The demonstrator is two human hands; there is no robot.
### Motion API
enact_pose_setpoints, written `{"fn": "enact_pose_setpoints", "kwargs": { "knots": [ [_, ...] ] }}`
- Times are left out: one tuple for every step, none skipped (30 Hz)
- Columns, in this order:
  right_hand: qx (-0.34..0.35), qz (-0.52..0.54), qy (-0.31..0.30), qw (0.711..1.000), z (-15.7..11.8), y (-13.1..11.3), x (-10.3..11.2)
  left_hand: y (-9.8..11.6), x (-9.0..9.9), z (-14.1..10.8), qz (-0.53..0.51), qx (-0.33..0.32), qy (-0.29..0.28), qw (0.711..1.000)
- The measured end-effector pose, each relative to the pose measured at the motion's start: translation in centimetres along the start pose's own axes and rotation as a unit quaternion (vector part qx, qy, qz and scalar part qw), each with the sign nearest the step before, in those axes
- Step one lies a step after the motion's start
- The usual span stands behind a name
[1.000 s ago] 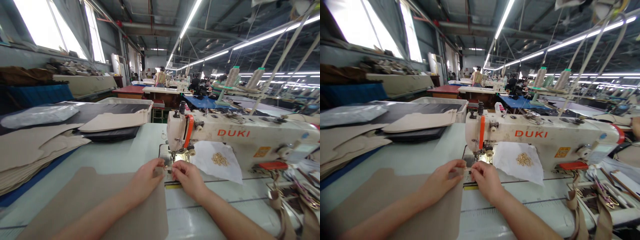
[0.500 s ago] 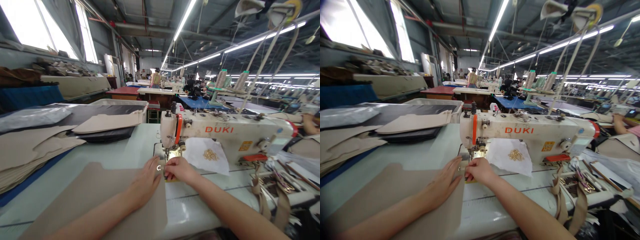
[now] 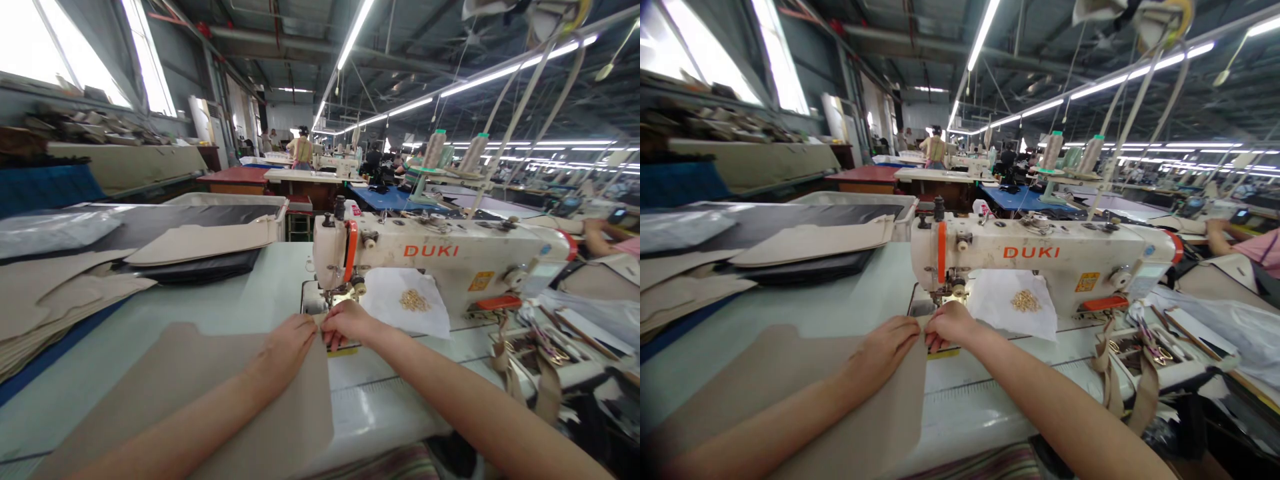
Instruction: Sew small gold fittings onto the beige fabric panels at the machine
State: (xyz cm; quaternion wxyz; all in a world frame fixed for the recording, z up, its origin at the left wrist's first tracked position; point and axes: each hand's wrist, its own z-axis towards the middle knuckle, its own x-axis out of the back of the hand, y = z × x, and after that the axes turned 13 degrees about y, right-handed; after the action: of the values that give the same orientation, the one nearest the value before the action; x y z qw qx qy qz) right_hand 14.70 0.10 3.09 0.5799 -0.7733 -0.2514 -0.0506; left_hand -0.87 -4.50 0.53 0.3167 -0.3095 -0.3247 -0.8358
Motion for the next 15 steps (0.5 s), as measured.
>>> {"fn": "enact_pose_setpoints", "kwargs": {
  "knots": [
    [0.005,-0.01,0.002,1.0,0.0,-0.1,0.0,0.0,-0.1,0.1,0.008,-0.006,-0.003,1.0],
    [0.011,-0.022,0.004,1.0,0.1,-0.1,0.0,0.0,-0.1,0.2,0.016,-0.009,-0.005,1.0],
    [0.019,-0.036,0.007,0.999,0.1,-0.2,-0.1,0.0,-0.2,0.3,0.024,-0.012,-0.006,1.0],
    [0.031,-0.052,0.012,0.998,0.2,-0.2,-0.2,0.0,-0.3,0.4,0.032,-0.014,-0.007,0.999],
    [0.045,-0.071,0.019,0.996,0.2,-0.2,-0.2,0.1,-0.4,0.5,0.04,-0.017,-0.007,0.999],
    [0.063,-0.092,0.028,0.993,0.3,-0.2,-0.3,0.2,-0.4,0.5,0.048,-0.021,-0.008,0.999],
    [0.084,-0.113,0.04,0.989,0.2,-0.1,-0.3,0.2,-0.4,0.6,0.056,-0.025,-0.009,0.998],
    [0.109,-0.136,0.057,0.983,0.1,-0.1,-0.3,0.3,-0.5,0.7,0.063,-0.028,-0.01,0.998],
    [0.139,-0.159,0.078,0.974,-0.2,0.1,-0.2,0.3,-0.5,0.7,0.069,-0.03,-0.011,0.997],
    [0.172,-0.181,0.099,0.963,-0.6,0.3,0.0,0.3,-0.5,0.7,0.071,-0.031,-0.012,0.997],
    [0.207,-0.202,0.116,0.95,-1.1,0.6,0.3,0.3,-0.5,0.7,0.07,-0.031,-0.012,0.997],
    [0.241,-0.222,0.127,0.936,-1.8,1.0,0.7,0.3,-0.5,0.7,0.066,-0.03,-0.01,0.997],
    [0.269,-0.236,0.129,0.925,-2.5,1.4,1.2,0.2,-0.5,0.7,0.063,-0.029,-0.008,0.998],
    [0.301,-0.255,0.119,0.911,-3.2,1.9,1.6,0.2,-0.5,0.7,0.059,-0.029,-0.007,0.998],
    [0.337,-0.278,0.103,0.894,-3.9,2.4,2.1,0.1,-0.6,0.6,0.056,-0.028,-0.005,0.998]
  ]
}}
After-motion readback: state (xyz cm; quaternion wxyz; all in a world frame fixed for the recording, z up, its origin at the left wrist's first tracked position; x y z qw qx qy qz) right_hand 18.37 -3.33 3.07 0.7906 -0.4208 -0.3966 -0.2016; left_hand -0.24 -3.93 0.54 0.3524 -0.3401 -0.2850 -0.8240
